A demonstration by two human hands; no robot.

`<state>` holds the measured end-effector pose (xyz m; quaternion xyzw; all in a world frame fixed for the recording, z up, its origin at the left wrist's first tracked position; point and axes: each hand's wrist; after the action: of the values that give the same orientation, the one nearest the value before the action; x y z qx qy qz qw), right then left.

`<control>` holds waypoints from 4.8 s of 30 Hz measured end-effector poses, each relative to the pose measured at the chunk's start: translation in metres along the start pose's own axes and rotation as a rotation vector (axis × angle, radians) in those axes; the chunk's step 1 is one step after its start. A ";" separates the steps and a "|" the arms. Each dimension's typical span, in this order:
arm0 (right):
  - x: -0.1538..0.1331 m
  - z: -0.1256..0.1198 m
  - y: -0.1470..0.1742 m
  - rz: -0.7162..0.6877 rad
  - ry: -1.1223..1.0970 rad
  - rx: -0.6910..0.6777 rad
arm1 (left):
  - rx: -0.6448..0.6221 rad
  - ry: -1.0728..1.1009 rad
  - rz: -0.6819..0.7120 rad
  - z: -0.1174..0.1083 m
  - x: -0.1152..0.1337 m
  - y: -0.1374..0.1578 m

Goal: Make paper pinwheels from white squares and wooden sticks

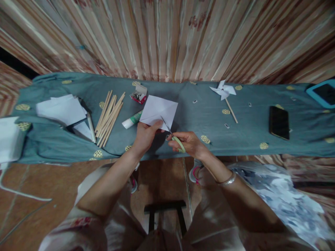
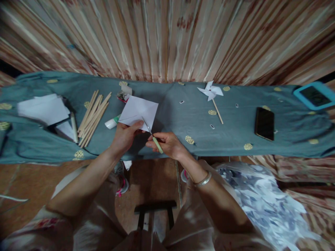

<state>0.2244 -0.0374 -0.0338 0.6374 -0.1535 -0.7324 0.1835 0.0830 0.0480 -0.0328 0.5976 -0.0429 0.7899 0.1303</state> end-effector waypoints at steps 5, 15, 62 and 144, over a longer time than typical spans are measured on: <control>0.002 0.001 -0.001 -0.006 -0.004 0.016 | 0.005 0.005 -0.005 -0.001 -0.002 -0.001; 0.000 -0.001 -0.001 0.034 0.000 -0.016 | 0.021 0.011 0.000 -0.004 0.001 -0.005; -0.010 -0.031 -0.010 -0.220 -0.203 0.490 | -0.215 -0.043 -0.157 -0.010 -0.004 -0.001; -0.001 -0.003 0.001 -0.006 0.028 -0.048 | 0.123 0.401 -0.302 -0.003 0.000 -0.010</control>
<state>0.2275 -0.0374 -0.0325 0.6434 -0.1314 -0.7276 0.1986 0.0832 0.0586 -0.0344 0.4356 0.1216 0.8653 0.2163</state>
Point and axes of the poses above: each hand's wrist, its own y-axis away from the middle knuckle, its own z-axis out of the palm, x = y × z, and after that the axes turned 5 degrees about z, right-handed
